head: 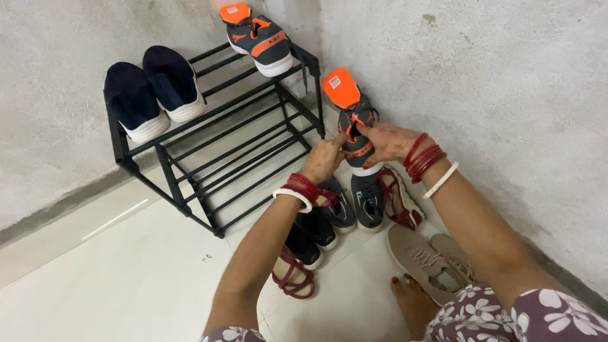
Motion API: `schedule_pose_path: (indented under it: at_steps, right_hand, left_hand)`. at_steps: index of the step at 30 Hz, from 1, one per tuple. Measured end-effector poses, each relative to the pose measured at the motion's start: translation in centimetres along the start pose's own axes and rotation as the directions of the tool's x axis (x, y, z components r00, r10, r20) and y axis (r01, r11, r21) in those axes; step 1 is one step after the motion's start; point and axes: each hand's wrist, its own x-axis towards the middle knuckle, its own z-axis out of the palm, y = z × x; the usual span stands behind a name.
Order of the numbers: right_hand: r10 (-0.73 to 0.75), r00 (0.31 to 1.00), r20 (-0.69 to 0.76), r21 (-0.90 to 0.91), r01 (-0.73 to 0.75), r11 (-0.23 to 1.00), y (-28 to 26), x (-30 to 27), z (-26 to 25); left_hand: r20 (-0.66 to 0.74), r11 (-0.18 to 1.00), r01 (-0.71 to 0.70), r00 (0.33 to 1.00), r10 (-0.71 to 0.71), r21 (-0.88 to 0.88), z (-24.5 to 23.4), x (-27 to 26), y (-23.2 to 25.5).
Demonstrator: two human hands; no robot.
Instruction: The person wipes a black metal shoe rack with a pink cloth, then picks up several pairs of shoes from the floor and places them on the rack. The shoes include dark slip-ons and orange-accented sneakers.
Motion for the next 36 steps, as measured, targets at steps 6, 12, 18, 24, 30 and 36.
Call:
schedule_pose_path:
  at_steps: [6, 12, 18, 24, 30, 36]
  right_hand:
    - [-0.035, 0.992, -0.119, 0.050, 0.042, 0.998, -1.4, -0.4, -1.3]
    - [0.162, 0.980, -0.112, 0.018, -0.161, 0.987, -4.7, -1.5, -2.1]
    - [0.151, 0.961, -0.232, 0.053, -0.142, 0.988, -6.3, -2.9, -2.8]
    - [0.053, 0.897, -0.439, -0.001, -0.059, 0.998, -7.1, -3.4, -2.4]
    - [0.061, 0.871, -0.487, -0.040, -0.092, 0.995, -7.7, -3.4, -2.6]
    - [0.063, 0.858, -0.510, 0.002, -0.072, 0.997, -8.3, -3.8, -3.3]
  left_hand:
    - [-0.072, 0.989, -0.052, 0.995, 0.063, 0.141, -1.7, 0.6, 0.8]
    - [-0.083, 0.990, -0.056, 0.994, 0.067, 0.129, -3.2, 0.6, 1.9]
    - [-0.118, 0.987, -0.076, 0.989, 0.092, 0.139, -4.3, 0.9, 2.7]
    - [-0.154, 0.981, -0.111, 0.979, 0.135, 0.158, -5.2, 0.9, 3.3]
    - [-0.164, 0.972, -0.085, 0.979, 0.123, 0.220, -6.1, 1.0, 4.3]
    - [-0.174, 0.975, -0.098, 0.976, 0.134, 0.200, -7.3, 0.9, 5.0]
